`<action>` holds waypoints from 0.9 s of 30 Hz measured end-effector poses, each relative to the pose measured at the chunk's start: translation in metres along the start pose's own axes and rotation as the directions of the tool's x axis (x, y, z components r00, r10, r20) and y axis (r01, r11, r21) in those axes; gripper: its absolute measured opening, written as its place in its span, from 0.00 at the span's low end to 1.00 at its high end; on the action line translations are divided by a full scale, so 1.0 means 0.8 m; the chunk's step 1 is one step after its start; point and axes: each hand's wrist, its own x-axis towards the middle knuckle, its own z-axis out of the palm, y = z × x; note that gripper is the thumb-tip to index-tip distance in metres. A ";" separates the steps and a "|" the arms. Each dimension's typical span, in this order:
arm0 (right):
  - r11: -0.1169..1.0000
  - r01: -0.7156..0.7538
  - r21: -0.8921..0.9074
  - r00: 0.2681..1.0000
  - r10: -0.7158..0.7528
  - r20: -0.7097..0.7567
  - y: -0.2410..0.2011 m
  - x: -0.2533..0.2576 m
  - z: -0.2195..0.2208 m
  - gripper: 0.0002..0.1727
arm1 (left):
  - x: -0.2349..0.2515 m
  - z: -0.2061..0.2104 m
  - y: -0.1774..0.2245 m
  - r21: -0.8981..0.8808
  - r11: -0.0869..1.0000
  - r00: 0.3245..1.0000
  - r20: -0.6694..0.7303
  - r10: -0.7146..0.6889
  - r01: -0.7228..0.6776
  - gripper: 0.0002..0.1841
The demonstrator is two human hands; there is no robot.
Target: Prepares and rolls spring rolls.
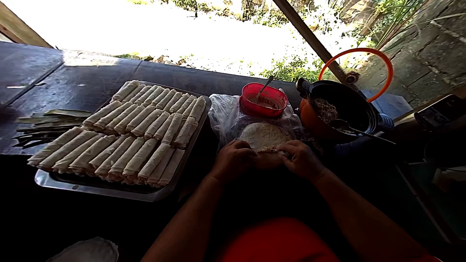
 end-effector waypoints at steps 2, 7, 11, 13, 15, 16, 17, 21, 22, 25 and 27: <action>1.000 0.024 0.009 0.998 -0.025 0.054 0.001 -0.007 0.000 0.13 | 0.001 -0.001 0.002 0.000 1.000 1.000 0.017 -0.013 0.013 0.08; 0.997 0.061 -0.037 0.998 -0.061 0.017 0.008 -0.021 0.013 0.12 | 0.004 0.000 0.004 0.030 0.999 0.999 0.022 -0.041 0.040 0.09; 0.989 0.141 -0.039 0.989 -0.143 -0.042 0.013 -0.028 0.017 0.15 | 0.003 -0.001 0.003 0.015 0.999 0.999 0.015 -0.033 0.032 0.11; 0.974 0.205 -0.091 0.977 -0.209 -0.037 0.013 -0.031 0.019 0.18 | 0.001 -0.003 0.000 0.010 1.000 0.999 0.029 -0.019 0.019 0.12; 0.961 0.245 -0.127 0.960 -0.258 -0.108 0.014 -0.033 0.025 0.15 | 0.001 -0.003 -0.002 0.006 1.000 0.999 0.046 -0.015 0.015 0.13; 0.960 0.252 -0.125 0.954 -0.268 -0.134 0.016 -0.034 0.027 0.14 | 0.001 -0.003 -0.002 0.005 1.000 0.999 0.051 -0.015 0.015 0.14; 0.960 0.254 -0.115 0.950 -0.270 -0.155 0.017 -0.034 0.028 0.14 | 0.001 -0.004 -0.002 0.003 1.000 0.998 0.055 -0.014 0.014 0.14; 0.972 0.230 -0.043 0.955 -0.234 -0.183 0.017 -0.033 0.026 0.15 | 0.000 -0.005 -0.005 -0.018 1.000 0.998 0.061 -0.002 0.003 0.16; 0.976 0.216 -0.023 0.958 -0.217 -0.187 0.017 -0.033 0.025 0.15 | 0.000 -0.005 -0.006 -0.022 1.000 0.998 0.060 0.000 0.002 0.16; 0.985 0.172 0.030 0.963 -0.161 -0.218 0.017 -0.032 0.025 0.15 | 0.000 -0.004 -0.006 -0.013 1.000 0.998 0.055 -0.007 0.008 0.15; 0.987 0.145 0.063 0.963 -0.126 -0.237 0.017 -0.029 0.025 0.15 | 0.001 -0.003 -0.005 -0.011 1.000 0.999 0.042 -0.016 0.017 0.12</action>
